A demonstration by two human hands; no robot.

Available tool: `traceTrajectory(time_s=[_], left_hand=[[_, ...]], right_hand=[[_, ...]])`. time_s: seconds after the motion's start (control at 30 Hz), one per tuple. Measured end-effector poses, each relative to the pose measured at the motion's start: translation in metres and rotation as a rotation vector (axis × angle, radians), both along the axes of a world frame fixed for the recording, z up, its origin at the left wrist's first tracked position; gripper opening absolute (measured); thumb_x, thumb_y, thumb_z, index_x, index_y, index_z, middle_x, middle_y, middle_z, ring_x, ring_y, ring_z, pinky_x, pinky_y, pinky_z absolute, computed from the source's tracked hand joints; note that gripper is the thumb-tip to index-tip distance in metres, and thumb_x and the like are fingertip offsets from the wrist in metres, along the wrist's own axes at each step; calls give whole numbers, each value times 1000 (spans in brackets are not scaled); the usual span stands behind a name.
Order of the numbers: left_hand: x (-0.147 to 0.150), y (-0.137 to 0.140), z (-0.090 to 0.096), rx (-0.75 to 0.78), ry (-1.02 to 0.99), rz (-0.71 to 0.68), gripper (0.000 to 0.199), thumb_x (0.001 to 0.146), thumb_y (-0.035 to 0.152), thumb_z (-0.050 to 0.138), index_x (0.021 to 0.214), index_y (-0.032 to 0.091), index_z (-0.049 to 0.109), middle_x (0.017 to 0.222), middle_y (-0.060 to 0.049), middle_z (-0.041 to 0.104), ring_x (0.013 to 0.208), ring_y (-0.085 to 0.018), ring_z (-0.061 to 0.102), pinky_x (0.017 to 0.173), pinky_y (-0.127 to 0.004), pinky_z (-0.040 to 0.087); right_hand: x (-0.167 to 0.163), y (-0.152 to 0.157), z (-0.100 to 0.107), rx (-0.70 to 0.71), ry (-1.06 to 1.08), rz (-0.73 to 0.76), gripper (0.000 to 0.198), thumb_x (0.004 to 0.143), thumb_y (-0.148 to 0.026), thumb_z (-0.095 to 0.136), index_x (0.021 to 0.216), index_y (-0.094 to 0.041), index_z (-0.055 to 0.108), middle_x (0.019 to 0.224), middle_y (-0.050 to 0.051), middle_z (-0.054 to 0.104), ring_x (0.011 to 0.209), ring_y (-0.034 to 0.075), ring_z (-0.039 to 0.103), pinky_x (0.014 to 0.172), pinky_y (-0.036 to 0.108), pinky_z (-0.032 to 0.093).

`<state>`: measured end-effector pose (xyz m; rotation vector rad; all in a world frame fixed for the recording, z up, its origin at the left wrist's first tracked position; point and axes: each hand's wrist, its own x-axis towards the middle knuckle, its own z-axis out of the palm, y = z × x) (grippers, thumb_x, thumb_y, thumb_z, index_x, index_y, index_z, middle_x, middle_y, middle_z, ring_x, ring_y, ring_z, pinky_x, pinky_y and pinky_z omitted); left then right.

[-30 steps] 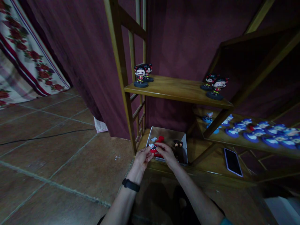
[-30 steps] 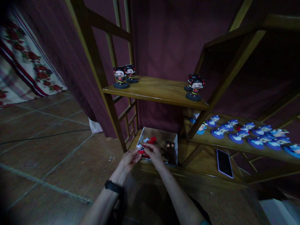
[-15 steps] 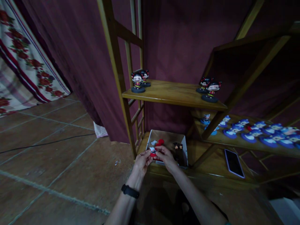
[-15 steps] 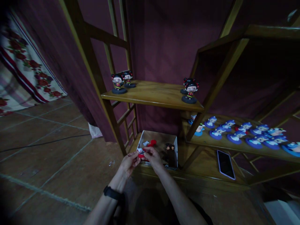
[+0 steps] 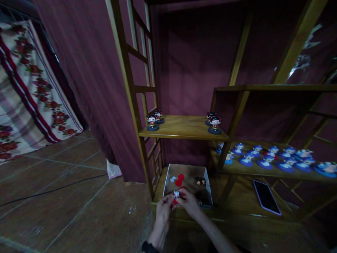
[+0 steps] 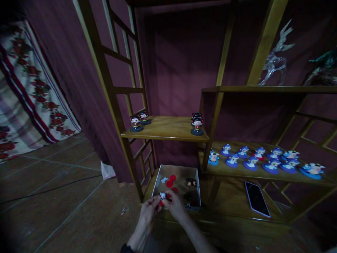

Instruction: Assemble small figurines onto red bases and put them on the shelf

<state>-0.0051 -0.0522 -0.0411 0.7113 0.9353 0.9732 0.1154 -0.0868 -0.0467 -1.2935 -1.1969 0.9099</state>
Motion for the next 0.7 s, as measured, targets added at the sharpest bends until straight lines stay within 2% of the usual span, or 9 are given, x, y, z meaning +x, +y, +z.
traceTrajectory(time_s=[0.17, 0.27, 0.33, 0.4, 0.5, 0.6, 0.7], left_hand=[[0, -14, 3, 14, 29, -14, 33, 46, 34, 78, 65, 10, 66, 55, 0, 60, 42, -4, 48, 41, -16, 37], [-7, -24, 21, -28, 22, -74, 36, 47, 35, 78, 70, 11, 65, 59, -2, 62, 47, -7, 53, 50, -20, 44], [-17, -31, 39, -55, 3, -110, 35, 54, 37, 75, 76, 12, 64, 66, -5, 65, 56, -11, 59, 59, -24, 49], [-33, -37, 55, -43, 11, -117, 38, 57, 38, 73, 84, 13, 63, 79, -9, 67, 69, -15, 63, 66, -27, 50], [-66, -43, 67, 52, 117, -82, 51, 53, 42, 74, 94, 13, 63, 88, -11, 68, 75, -18, 64, 67, -28, 50], [-103, -48, 59, 159, 261, -38, 54, 47, 46, 73, 89, 12, 65, 86, -10, 69, 78, -21, 64, 69, -28, 50], [-133, -57, 42, 263, 444, -22, 43, 49, 46, 69, 78, 15, 66, 87, -9, 70, 85, -24, 63, 72, -29, 51]], right_hand=[[-3, -15, 1, -12, 47, 2, 20, 69, -30, 58, 85, -17, 58, 83, 4, 64, 80, 20, 61, 71, 33, 48], [-6, -30, 16, 17, 67, 6, 21, 69, -31, 59, 86, -18, 58, 87, 4, 64, 86, 21, 60, 78, 34, 46], [-7, -40, 36, 23, 83, 11, 23, 70, -32, 59, 88, -19, 58, 89, 4, 63, 88, 22, 59, 79, 35, 46], [-7, -51, 66, 41, 85, 16, 24, 71, -33, 59, 91, -20, 58, 90, 4, 63, 89, 22, 59, 79, 35, 46], [-3, -65, 131, 128, -12, -15, 22, 71, -30, 59, 91, -20, 59, 92, 3, 59, 87, 19, 58, 79, 32, 46], [3, -72, 207, 274, -92, -18, 18, 70, -29, 61, 85, -20, 61, 90, 2, 55, 85, 16, 57, 79, 30, 46], [10, -64, 271, 384, -6, -7, 23, 67, -29, 63, 89, -20, 59, 92, 1, 55, 83, 14, 58, 78, 28, 47]])
